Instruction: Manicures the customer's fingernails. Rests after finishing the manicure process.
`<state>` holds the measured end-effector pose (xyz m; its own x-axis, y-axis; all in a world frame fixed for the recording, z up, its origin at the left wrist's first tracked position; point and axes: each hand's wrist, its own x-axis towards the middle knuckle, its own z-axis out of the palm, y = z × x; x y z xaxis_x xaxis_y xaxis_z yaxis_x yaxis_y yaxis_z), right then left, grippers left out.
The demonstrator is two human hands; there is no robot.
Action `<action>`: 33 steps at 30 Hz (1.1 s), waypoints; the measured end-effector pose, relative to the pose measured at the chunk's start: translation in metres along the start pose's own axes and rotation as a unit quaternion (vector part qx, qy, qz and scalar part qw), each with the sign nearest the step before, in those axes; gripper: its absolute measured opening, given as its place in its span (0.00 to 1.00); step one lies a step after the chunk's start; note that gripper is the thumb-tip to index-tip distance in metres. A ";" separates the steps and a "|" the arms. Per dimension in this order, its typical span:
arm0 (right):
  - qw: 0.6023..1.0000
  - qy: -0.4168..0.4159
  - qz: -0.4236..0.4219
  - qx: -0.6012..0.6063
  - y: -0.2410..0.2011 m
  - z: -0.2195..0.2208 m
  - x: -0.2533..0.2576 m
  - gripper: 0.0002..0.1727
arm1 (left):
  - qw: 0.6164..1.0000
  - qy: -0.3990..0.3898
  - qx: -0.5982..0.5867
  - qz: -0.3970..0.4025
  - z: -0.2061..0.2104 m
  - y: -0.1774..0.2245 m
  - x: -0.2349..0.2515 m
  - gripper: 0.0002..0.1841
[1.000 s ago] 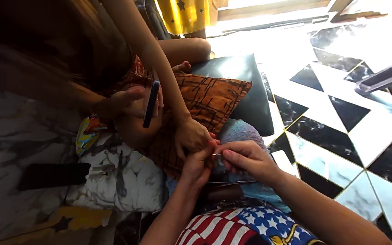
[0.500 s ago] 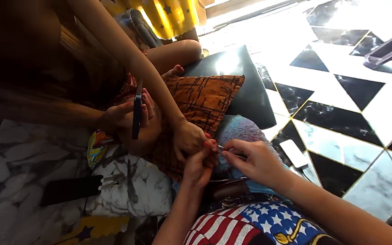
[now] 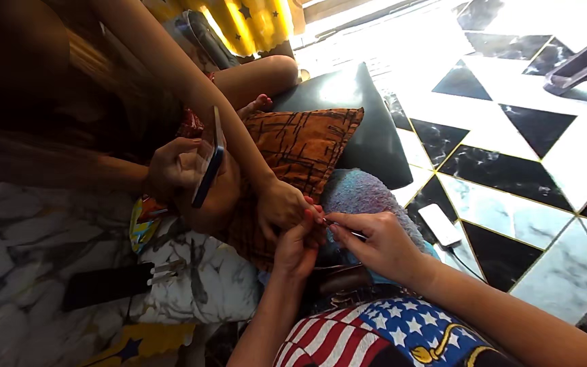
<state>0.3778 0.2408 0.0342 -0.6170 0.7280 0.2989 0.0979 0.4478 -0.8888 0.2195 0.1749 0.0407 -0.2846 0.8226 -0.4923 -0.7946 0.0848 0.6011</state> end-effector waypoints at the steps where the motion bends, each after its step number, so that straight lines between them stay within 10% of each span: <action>1: 1.000 0.000 0.000 0.000 0.000 0.000 0.000 0.18 | 1.000 -0.001 -0.002 0.001 0.000 0.000 0.000 0.09; 33: 0.999 0.006 0.003 -0.034 0.001 0.005 -0.002 0.17 | 1.000 0.013 -0.014 0.001 0.001 -0.002 0.002 0.08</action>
<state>0.3751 0.2374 0.0314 -0.6075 0.7361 0.2986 0.1548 0.4784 -0.8644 0.2208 0.1766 0.0390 -0.3003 0.8075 -0.5077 -0.8083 0.0672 0.5849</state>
